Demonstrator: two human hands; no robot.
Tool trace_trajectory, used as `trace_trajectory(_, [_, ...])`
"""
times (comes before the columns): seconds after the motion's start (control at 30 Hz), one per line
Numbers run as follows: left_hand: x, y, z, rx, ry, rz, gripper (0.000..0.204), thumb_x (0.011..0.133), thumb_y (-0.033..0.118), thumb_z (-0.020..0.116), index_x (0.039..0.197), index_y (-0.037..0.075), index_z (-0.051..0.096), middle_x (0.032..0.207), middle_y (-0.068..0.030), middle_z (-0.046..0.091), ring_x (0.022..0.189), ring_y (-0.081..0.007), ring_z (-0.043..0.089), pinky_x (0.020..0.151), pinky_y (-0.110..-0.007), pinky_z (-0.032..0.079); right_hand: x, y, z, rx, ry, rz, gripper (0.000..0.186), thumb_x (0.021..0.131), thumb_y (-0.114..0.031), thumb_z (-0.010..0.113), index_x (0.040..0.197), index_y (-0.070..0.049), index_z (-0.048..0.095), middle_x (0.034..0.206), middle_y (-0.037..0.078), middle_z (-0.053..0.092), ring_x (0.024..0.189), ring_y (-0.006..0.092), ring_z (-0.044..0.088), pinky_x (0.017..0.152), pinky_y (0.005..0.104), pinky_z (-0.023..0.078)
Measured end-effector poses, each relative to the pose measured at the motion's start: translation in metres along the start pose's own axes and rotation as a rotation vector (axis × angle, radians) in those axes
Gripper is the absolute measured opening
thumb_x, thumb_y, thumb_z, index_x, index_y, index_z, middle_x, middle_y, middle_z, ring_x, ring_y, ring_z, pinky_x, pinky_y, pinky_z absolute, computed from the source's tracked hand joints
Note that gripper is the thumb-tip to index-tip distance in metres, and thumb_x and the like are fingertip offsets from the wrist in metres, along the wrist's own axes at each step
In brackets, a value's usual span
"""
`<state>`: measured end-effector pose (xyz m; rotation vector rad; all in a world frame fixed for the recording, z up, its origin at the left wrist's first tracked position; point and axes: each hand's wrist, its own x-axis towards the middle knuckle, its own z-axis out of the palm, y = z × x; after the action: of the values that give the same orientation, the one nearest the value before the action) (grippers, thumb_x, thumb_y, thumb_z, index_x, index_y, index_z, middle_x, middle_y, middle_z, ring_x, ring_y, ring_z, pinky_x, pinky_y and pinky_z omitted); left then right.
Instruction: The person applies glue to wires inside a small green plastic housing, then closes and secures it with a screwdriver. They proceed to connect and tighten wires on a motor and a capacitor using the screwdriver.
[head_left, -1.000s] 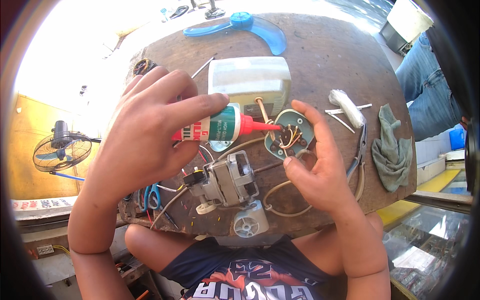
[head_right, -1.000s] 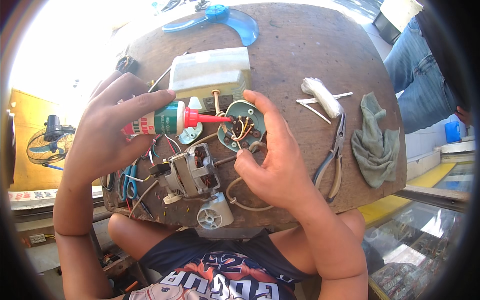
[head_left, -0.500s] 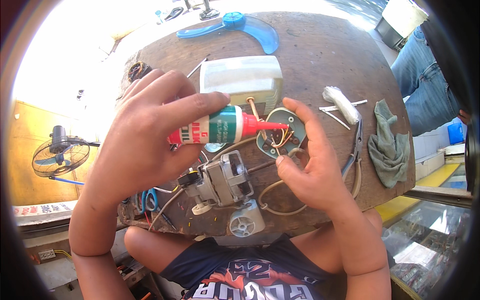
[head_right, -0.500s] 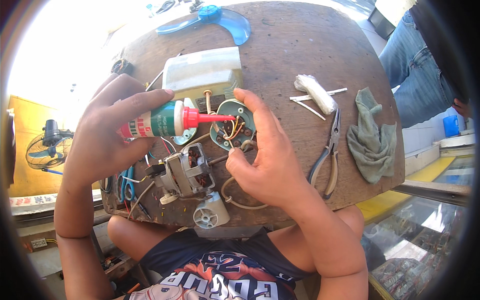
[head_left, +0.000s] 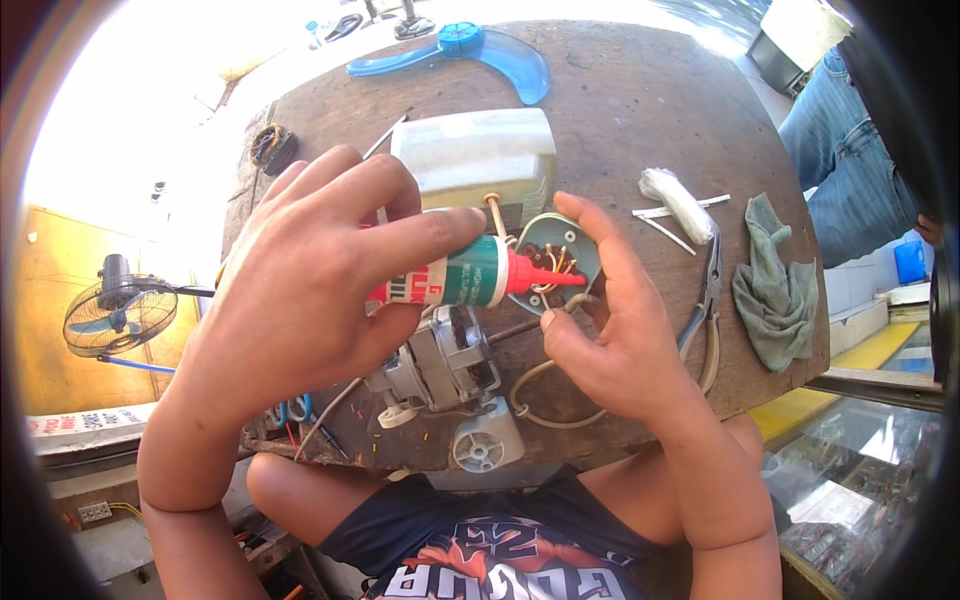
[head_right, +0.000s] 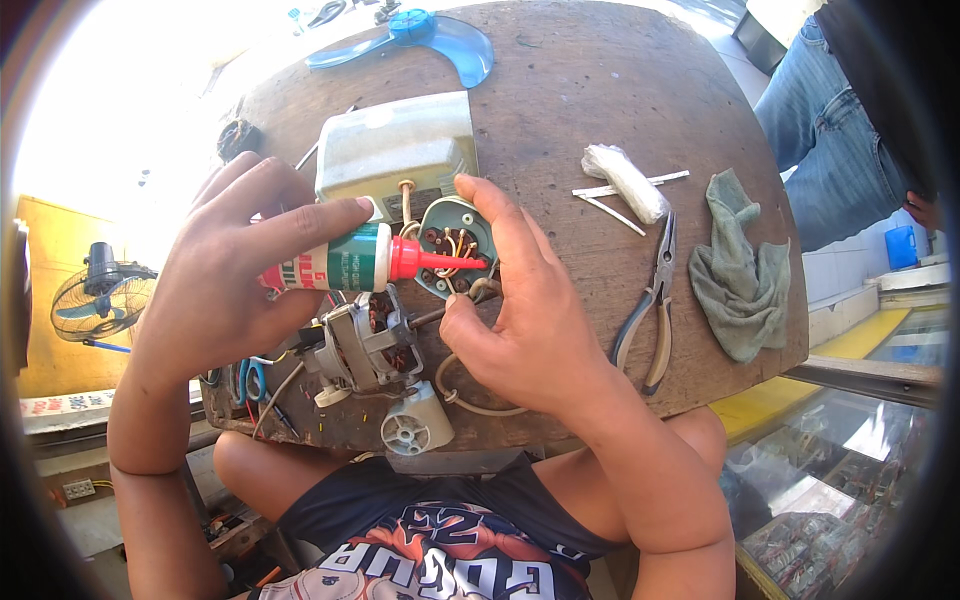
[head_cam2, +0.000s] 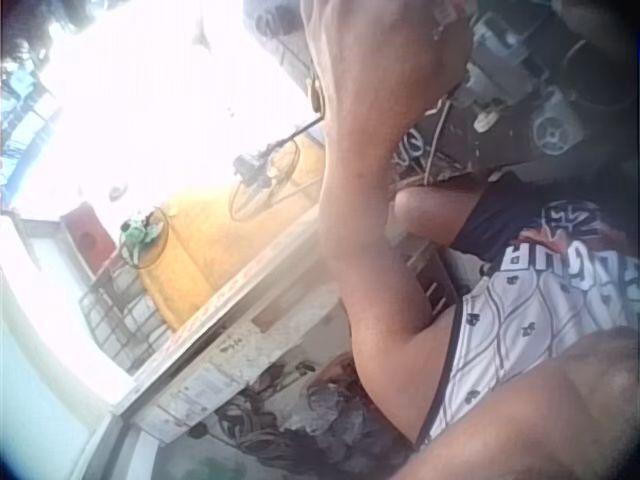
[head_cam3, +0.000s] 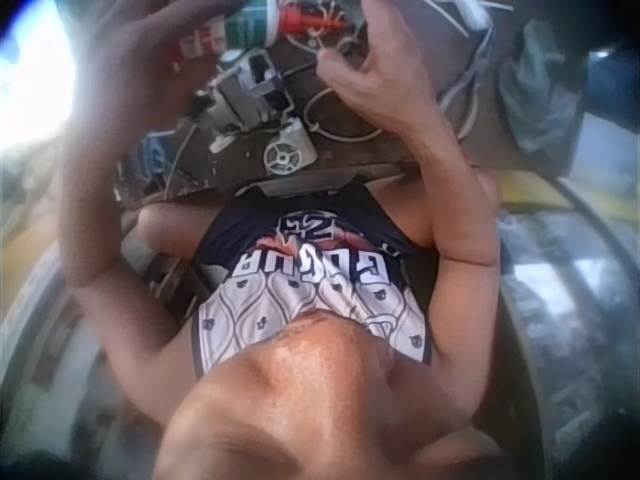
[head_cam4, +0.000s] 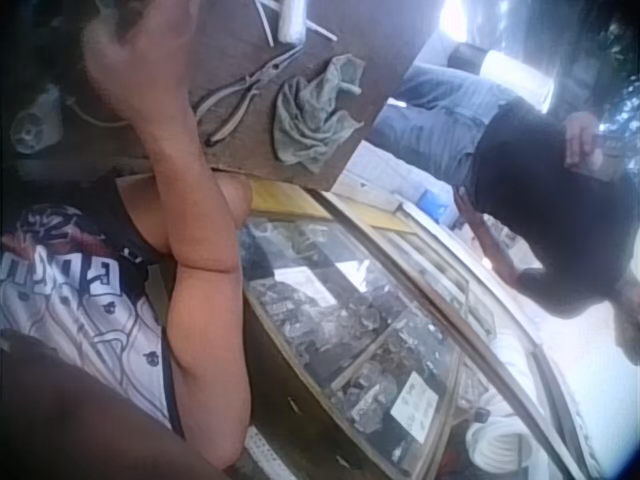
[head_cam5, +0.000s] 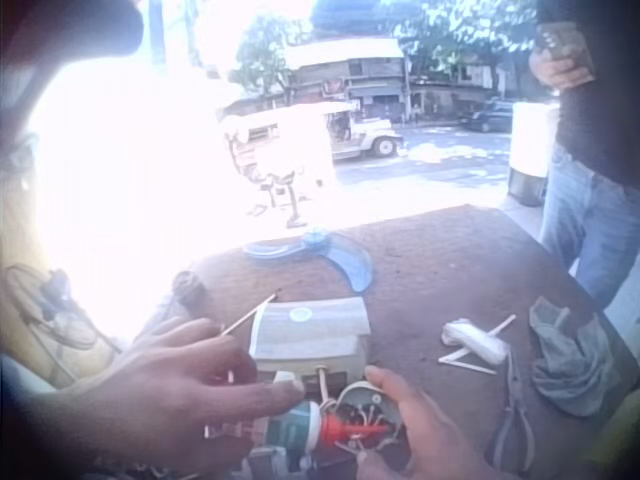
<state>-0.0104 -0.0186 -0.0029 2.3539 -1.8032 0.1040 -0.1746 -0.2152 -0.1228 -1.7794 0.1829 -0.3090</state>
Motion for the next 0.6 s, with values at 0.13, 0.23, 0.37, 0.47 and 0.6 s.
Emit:
trace_trajectory(0.13, [-0.0009,-0.0013,-0.0003,-0.001,-0.010,0.010,0.070,0.063,0.005,0.082,0.131,0.020,0.081,0.098,-0.0066,0.065,0.093,-0.0296,0.061,0.087,-0.043,0.052,0.0012,0.0006,0.0008,-0.002,0.006,-0.014,0.085,0.090,0.010,0.064,0.169,-0.002,0.035,0.145,0.010,0.055,0.127,0.0149,0.062,0.109,0.0318,0.054])
trace_trajectory(0.23, [-0.0014,-0.0016,0.0000,-0.011,-0.008,0.006,0.070,0.063,0.005,0.082,0.131,0.020,0.081,0.099,-0.0062,0.065,0.093,-0.0296,0.061,0.087,-0.043,0.052,0.0009,0.0006,0.0013,0.002,0.005,0.006,0.087,0.090,0.010,0.066,0.169,-0.003,0.035,0.144,0.009,0.056,0.127,0.0148,0.062,0.109,0.0318,0.054])
trace_trajectory(0.37, [-0.0014,-0.0012,-0.0004,-0.006,-0.006,0.004,0.070,0.063,0.004,0.083,0.131,0.020,0.081,0.098,-0.0062,0.065,0.093,-0.0292,0.061,0.088,-0.044,0.052,0.0001,0.0007,0.0018,0.000,0.001,0.029,0.087,0.089,0.010,0.067,0.169,-0.004,0.035,0.144,0.009,0.056,0.127,0.0146,0.061,0.109,0.0320,0.054])
trace_trajectory(0.47, [-0.0005,-0.0007,-0.0017,0.007,0.001,0.018,0.070,0.063,0.004,0.083,0.131,0.020,0.081,0.098,-0.0060,0.064,0.093,-0.0290,0.060,0.087,-0.043,0.051,0.0006,0.0012,0.0023,-0.010,0.006,0.014,0.088,0.089,0.010,0.068,0.169,-0.004,0.035,0.144,0.008,0.056,0.127,0.0146,0.061,0.108,0.0318,0.055])
trace_trajectory(0.6, [0.0009,-0.0004,-0.0026,0.020,0.002,0.018,0.069,0.062,0.005,0.083,0.130,0.020,0.081,0.098,-0.0058,0.063,0.093,-0.0292,0.060,0.087,-0.043,0.051,0.0009,0.0010,0.0029,-0.005,0.009,0.016,0.089,0.088,0.009,0.069,0.169,-0.005,0.036,0.144,0.008,0.056,0.128,0.0146,0.061,0.108,0.0317,0.055])
